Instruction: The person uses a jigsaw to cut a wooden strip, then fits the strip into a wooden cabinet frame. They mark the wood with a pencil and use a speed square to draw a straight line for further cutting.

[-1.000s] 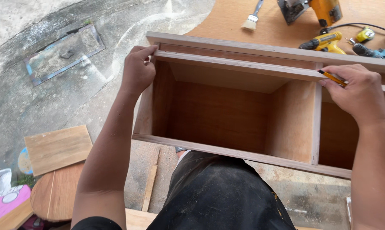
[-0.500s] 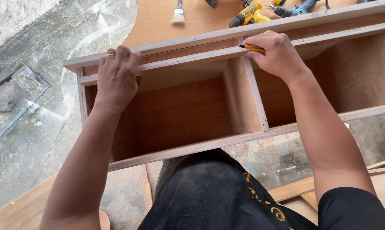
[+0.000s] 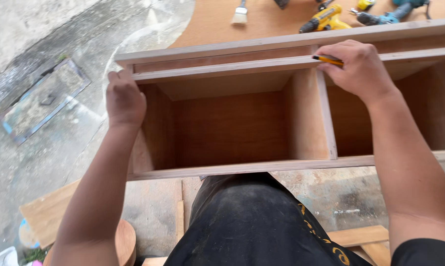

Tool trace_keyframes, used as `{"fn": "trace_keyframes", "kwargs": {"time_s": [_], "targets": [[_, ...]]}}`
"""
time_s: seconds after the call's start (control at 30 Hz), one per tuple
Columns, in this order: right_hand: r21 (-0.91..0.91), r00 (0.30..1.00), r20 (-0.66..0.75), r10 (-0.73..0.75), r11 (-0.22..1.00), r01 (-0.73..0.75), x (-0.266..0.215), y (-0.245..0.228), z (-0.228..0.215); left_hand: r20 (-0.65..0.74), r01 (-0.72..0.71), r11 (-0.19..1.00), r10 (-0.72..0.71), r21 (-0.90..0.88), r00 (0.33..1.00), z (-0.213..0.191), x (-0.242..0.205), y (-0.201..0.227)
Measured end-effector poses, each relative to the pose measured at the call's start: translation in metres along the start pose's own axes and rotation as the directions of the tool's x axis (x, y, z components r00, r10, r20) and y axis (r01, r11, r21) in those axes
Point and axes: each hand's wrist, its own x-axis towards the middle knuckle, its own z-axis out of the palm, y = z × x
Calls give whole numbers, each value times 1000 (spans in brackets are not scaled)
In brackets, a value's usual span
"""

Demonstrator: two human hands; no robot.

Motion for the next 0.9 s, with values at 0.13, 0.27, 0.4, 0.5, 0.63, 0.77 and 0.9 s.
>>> {"fn": "trace_keyframes", "kwargs": {"time_s": [0.13,0.27,0.4,0.5,0.63,0.77,0.9], "targets": [[-29,999,-15,-33,999,33,-3,9,6,-41,20,998,-18,60,999,16,-2,-8],[-45,1000,-10,-5,999,4,-5,11,8,-38,112,992,-115,-58,993,13,-1,-10],[-92,1000,-18,-7,996,5,-9,17,14,-61,148,976,-159,-162,985,11,-2,-10],[-87,1000,-19,-16,996,15,-9,19,14,-81,125,979,-139,-161,987,11,-2,-10],[-86,999,-23,-35,996,33,-9,19,14,-75,127,981,-140,-149,987,12,-3,-10],[-87,999,-29,-36,996,34,-11,23,16,-79,129,983,-140,-133,987,13,-3,-11],[-109,999,-30,-43,993,40,-12,25,17,-75,127,984,-137,-121,988,14,-3,-12]]}}
